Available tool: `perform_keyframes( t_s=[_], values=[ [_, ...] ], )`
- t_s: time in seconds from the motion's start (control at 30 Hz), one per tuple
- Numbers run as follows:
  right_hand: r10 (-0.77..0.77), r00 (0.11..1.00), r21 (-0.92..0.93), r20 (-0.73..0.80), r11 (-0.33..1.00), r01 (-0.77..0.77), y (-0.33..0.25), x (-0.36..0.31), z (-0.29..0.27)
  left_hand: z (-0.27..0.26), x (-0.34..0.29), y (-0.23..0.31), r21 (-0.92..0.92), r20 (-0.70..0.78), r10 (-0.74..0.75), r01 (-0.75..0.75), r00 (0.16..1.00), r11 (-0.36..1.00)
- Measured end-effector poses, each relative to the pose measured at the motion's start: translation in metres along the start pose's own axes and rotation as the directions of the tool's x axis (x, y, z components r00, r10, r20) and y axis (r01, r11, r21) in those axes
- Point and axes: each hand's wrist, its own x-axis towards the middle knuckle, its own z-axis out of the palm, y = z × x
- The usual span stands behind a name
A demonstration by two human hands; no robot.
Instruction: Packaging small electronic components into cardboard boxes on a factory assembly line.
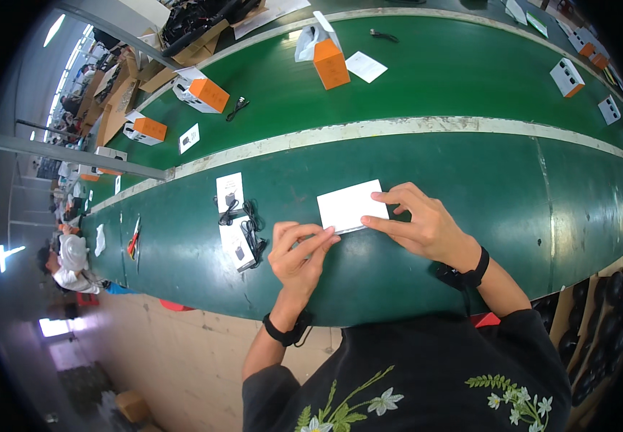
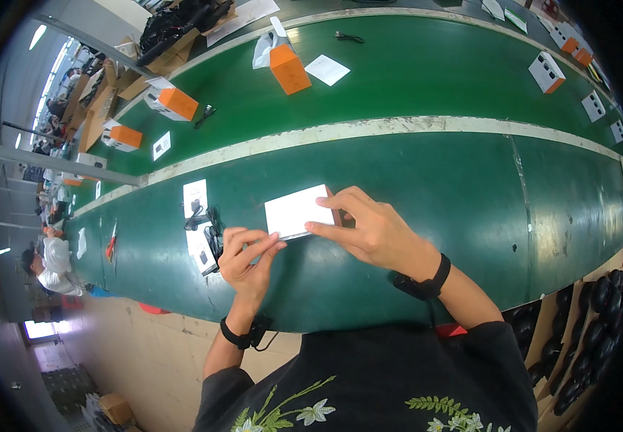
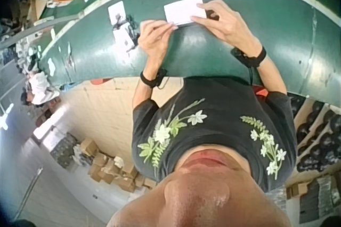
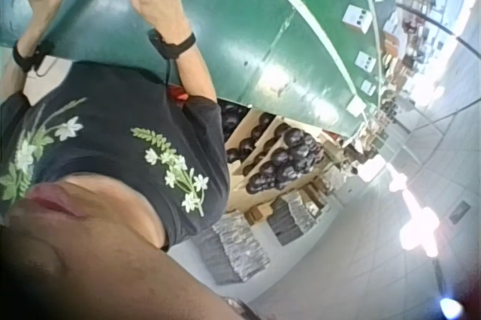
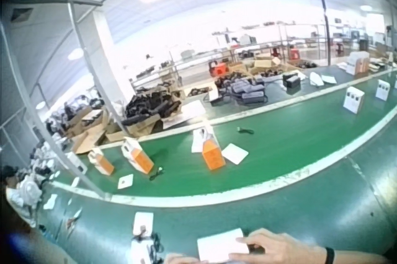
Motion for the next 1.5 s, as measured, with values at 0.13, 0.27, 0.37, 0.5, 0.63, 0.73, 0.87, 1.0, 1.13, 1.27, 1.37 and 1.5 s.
perform_keyframes(
  t_s=[0.13, 0.27, 0.37, 0.5, 0.63, 0.73, 0.87, 1.0, 1.13, 1.27, 1.37, 1.5],
  values=[
    [-0.006, 0.999, -0.003, 0.035, 1.000, 0.006, -0.004, 0.005, -0.006, -0.007, 0.005, -0.015, 0.169, 0.086, 0.263, -0.274, 0.961, 0.947],
    [0.011, 0.993, 0.182, 0.119, 0.983, -0.032, 0.017, 0.016, 0.025, -0.009, 0.021, -0.037, 0.024, 0.197, 0.355, -0.366, 0.914, 0.930],
    [-0.005, 0.972, 0.118, 0.237, 0.993, -0.024, 0.026, 0.014, 0.020, -0.026, 0.083, -0.052, -0.139, 0.389, 0.340, -0.310, 0.856, 0.940],
    [0.270, 0.947, 0.001, -0.173, 0.962, -0.274, 0.095, -0.003, -0.031, 0.038, 0.204, -0.109, -0.212, 0.453, 0.102, -0.004, 0.886, 0.977],
    [0.354, 0.719, -0.283, -0.598, 0.746, -0.602, 0.242, 0.016, -0.111, 0.117, 0.284, -0.210, 0.009, 0.374, -0.025, 0.024, 0.927, 1.000],
    [0.456, 0.603, -0.319, -0.654, 0.557, -0.767, 0.336, -0.006, -0.161, 0.164, 0.322, -0.207, -0.220, 0.501, -0.093, 0.231, 0.860, 0.948],
    [0.473, 0.598, -0.711, -0.646, -0.090, -0.697, 0.360, 0.005, -0.157, 0.160, 0.296, -0.164, -0.144, 0.385, -0.079, 0.144, 0.920, 0.979],
    [0.204, 0.841, -0.617, -0.501, 0.597, -0.512, 0.333, 0.093, -0.131, 0.089, 0.180, -0.080, -0.121, 0.226, -0.153, 0.183, 0.962, 0.976],
    [0.346, 0.917, -0.447, -0.200, 0.801, -0.400, 0.389, 0.192, -0.048, 0.057, 0.034, -0.020, -0.254, -0.058, -0.515, 0.487, 0.855, 0.836],
    [0.456, 0.865, -0.575, -0.208, 0.658, -0.486, 0.446, 0.181, -0.004, 0.079, -0.020, 0.018, -0.495, -0.121, -0.637, 0.510, 0.762, 0.704],
    [0.607, 0.785, -0.735, -0.125, 0.475, -0.484, 0.460, 0.173, 0.000, 0.053, -0.026, 0.016, 0.060, -0.040, -0.412, 0.414, 0.910, 0.908],
    [0.556, 0.830, -0.616, 0.048, 0.670, -0.414, 0.406, 0.157, -0.012, -0.010, -0.033, 0.005, 0.224, -0.127, -0.086, 0.113, 0.988, 0.968]
  ],
)
